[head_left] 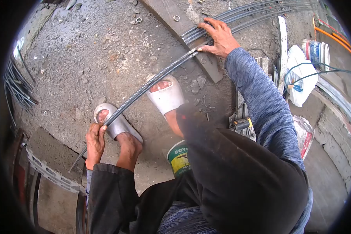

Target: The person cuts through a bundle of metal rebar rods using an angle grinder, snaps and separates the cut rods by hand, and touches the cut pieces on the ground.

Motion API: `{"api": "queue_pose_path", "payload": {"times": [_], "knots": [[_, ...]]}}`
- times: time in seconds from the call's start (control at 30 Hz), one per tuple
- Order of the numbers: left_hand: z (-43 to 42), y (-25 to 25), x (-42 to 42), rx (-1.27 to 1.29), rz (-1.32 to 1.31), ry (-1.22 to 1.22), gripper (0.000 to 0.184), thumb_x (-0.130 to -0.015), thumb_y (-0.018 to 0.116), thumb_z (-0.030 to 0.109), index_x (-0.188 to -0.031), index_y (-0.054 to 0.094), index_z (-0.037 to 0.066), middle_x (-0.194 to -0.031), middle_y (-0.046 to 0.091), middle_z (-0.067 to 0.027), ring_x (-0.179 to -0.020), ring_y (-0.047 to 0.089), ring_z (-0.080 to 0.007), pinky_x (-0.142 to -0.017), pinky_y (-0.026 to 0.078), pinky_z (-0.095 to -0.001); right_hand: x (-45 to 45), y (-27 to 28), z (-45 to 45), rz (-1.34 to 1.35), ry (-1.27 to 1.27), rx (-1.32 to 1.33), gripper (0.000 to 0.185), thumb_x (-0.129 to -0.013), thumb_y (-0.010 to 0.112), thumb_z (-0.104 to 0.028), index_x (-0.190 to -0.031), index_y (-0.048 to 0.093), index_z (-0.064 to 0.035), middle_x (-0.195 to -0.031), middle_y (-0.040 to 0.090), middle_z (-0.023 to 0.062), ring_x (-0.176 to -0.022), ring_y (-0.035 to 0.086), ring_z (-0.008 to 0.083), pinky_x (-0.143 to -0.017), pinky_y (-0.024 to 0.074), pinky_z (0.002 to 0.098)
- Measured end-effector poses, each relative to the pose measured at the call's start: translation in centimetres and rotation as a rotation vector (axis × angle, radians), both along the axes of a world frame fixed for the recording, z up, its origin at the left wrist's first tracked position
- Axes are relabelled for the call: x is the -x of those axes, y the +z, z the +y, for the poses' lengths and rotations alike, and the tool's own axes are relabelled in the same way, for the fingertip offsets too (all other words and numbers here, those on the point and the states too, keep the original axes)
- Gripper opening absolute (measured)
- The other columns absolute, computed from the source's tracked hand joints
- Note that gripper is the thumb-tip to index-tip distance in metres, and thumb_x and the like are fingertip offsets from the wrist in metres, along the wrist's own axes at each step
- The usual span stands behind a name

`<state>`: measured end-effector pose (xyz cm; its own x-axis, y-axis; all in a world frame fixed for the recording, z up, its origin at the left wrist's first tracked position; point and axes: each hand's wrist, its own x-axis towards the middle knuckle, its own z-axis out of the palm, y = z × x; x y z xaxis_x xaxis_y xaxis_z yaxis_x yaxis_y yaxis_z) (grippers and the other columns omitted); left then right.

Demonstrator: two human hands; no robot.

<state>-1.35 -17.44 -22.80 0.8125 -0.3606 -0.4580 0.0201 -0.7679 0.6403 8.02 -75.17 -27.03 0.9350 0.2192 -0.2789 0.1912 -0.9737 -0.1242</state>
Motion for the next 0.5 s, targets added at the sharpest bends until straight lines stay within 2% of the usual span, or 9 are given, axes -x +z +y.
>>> {"api": "queue_pose_path", "payload": {"times": [0.1,0.2,0.3,0.4,0.5], "knots": [[0.3,0.1,0.0,-0.026,-0.02,-0.045,0.019,-0.103,0.062,0.016,-0.105,0.067,-0.002,-0.087,0.064,-0.0209,-0.078,0.063,-0.0385,-0.07,0.048,-0.0437,-0.5,-0.2,-0.4,0.017,-0.023,-0.01,0.09,-0.073,0.076,-0.074,-0.148,0.048,-0.0318,-0.16,0.038,0.0083,-0.147,0.034,0.0405,-0.124,0.0281,0.0577],[0.7,0.0,0.0,-0.042,0.066,-0.025,0.024,-0.105,0.061,0.022,-0.104,0.068,-0.001,-0.078,0.063,-0.0197,-0.07,0.061,-0.0338,-0.065,0.047,-0.0427,-0.8,-0.3,-0.4,0.019,0.009,-0.026,0.092,-0.072,0.075,-0.076,-0.148,0.049,-0.032,-0.159,0.041,0.0069,-0.147,0.034,0.0394,-0.125,0.026,0.0574],[0.1,0.7,-1.4,-0.125,0.228,0.02,0.028,-0.104,0.061,0.023,-0.096,0.066,-0.004,-0.077,0.063,-0.0236,-0.068,0.062,-0.0381,-0.063,0.047,-0.0439,-0.8,-0.6,-0.2,-0.008,-0.008,0.016,0.093,-0.071,0.073,-0.079,-0.148,0.049,-0.0326,-0.159,0.042,0.006,-0.148,0.033,0.0387,-0.125,0.0242,0.0582],[-0.2,0.7,-1.4,-0.076,0.205,0.03,0.031,-0.104,0.061,0.025,-0.097,0.067,-0.004,-0.076,0.062,-0.0242,-0.066,0.06,-0.036,-0.063,0.046,-0.0436,-1.3,0.2,0.1,-0.004,0.038,0.103,0.094,-0.071,0.072,-0.08,-0.149,0.049,-0.0336,-0.159,0.042,0.0058,-0.15,0.031,0.0381,-0.123,0.0217,0.0607],[0.0,0.2,-1.4,-0.106,0.273,0.013,0.033,-0.105,0.061,0.028,-0.099,0.068,-0.004,-0.076,0.061,-0.0231,-0.064,0.059,-0.0335,-0.062,0.046,-0.0433,-1.7,-1.2,0.1,-0.036,0.07,0.162,0.097,-0.068,0.072,-0.083,-0.149,0.049,-0.0327,-0.159,0.043,0.0053,-0.149,0.032,0.0377,-0.123,0.0195,0.0621]]}}
